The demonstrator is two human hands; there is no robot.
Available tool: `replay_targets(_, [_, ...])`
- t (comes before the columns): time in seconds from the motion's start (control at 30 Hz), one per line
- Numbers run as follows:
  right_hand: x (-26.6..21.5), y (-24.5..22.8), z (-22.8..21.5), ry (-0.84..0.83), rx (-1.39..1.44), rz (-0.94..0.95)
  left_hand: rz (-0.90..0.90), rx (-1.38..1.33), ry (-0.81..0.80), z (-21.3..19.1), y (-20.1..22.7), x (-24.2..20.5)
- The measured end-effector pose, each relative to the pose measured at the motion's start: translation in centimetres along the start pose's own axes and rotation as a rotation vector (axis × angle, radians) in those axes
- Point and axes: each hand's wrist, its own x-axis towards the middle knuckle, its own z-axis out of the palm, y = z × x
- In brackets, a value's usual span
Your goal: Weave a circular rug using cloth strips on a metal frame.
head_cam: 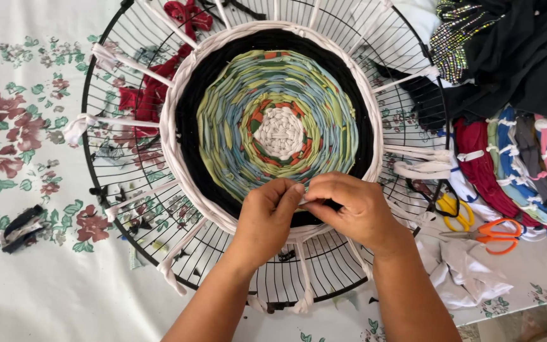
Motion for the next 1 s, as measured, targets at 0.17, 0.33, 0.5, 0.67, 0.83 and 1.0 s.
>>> replay_targets(0.17, [-0.2, 0.2, -0.1, -0.019, -0.008, -0.009, -0.101, -0.209, -0.109, -1.1, 0.8, 0.1])
replay_targets(0.33, [-0.2, 0.3, -0.3, -0.054, 0.078, 0.026, -0.079, -0.075, -0.141, -1.4, 0.9, 0.1])
replay_targets(0.5, [0.0, 0.4, -0.7, -0.057, 0.158, 0.069, -0.071, -0.076, -0.054, -0.6, 0.3, 0.1])
replay_targets(0.67, [-0.4, 0.7, -0.7, -0.097, 0.199, 0.158, 0.17, 0.183, 0.134, 0.2, 0.8, -0.6])
replay_targets(0.83, [-0.5, 1.4, -0.6, -0.088, 0.292, 0.227, 0.356, 0.397, 0.215, 0.7, 1.5, -0.3])
replay_targets(1.0, [0.6, 0.1, -0.9, -0.023, 0.205, -0.003, 0.042, 0.079, 0.178, 1.1, 0.2, 0.1])
